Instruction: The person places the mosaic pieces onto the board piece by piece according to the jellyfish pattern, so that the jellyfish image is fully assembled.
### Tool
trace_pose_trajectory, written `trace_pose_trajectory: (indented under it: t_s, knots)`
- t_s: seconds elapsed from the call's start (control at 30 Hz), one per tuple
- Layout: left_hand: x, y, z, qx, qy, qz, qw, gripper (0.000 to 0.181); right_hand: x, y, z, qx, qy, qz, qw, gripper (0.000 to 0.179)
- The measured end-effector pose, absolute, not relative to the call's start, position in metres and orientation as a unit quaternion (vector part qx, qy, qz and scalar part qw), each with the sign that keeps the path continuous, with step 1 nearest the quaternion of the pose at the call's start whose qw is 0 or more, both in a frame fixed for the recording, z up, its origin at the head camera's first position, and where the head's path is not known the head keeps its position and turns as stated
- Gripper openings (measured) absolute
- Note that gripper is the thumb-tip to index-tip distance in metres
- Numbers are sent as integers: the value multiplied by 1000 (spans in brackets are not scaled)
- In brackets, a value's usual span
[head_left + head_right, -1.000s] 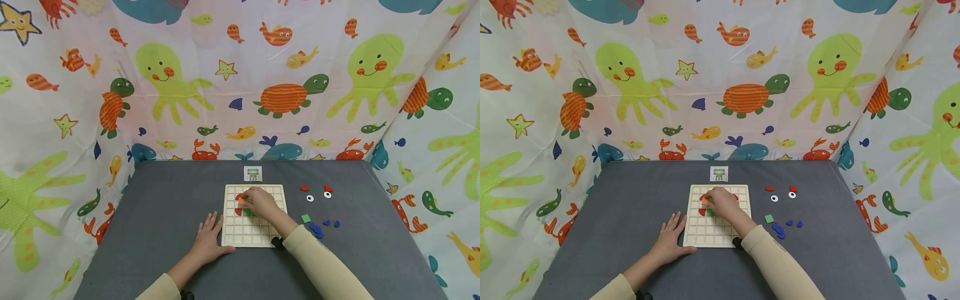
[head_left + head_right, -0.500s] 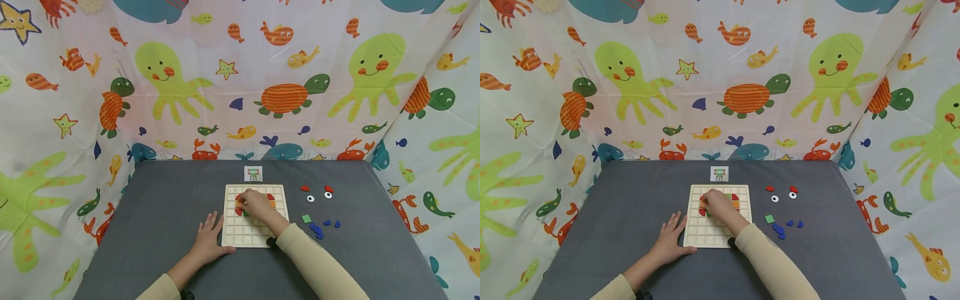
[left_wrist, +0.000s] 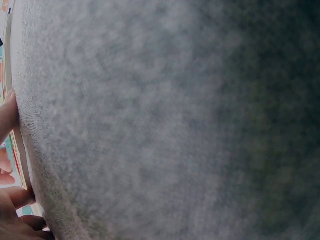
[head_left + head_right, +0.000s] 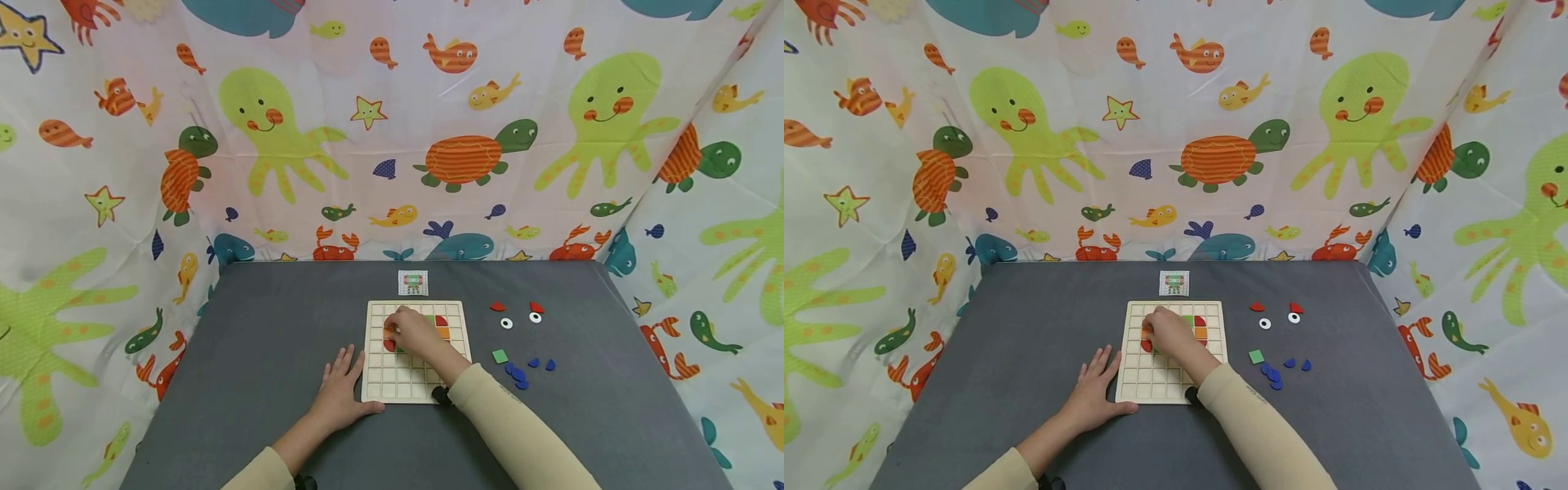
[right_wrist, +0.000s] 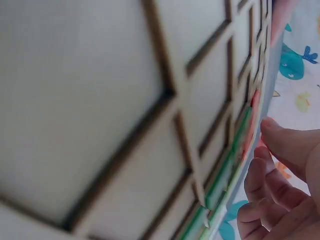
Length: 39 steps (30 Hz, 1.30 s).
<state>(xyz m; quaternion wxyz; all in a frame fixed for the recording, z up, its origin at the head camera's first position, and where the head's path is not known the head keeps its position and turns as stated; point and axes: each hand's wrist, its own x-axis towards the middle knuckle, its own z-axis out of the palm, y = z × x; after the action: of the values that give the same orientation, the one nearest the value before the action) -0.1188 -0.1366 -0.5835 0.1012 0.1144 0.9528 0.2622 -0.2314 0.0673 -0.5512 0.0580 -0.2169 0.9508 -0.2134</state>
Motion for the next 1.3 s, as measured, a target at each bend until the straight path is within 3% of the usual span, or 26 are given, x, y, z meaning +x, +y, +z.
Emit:
trace_pose_trajectory:
  t_s: [0.37,0.73,0.97,1.3]
  knots:
    - [-119,-138,-586,112,955,258,95,113,-206,88,-516,-221,938,-267,27,22]
    - [-119,-135,-583,111,955,258,97,113,-193,141,-499,-158,946,-283,-8,22]
    - [-119,-135,-583,113,953,264,97,113,-193,186,-499,-124,949,-287,-36,25]
    - [-119,-135,-585,112,954,260,99,114,-195,256,-517,-49,959,-278,-35,30]
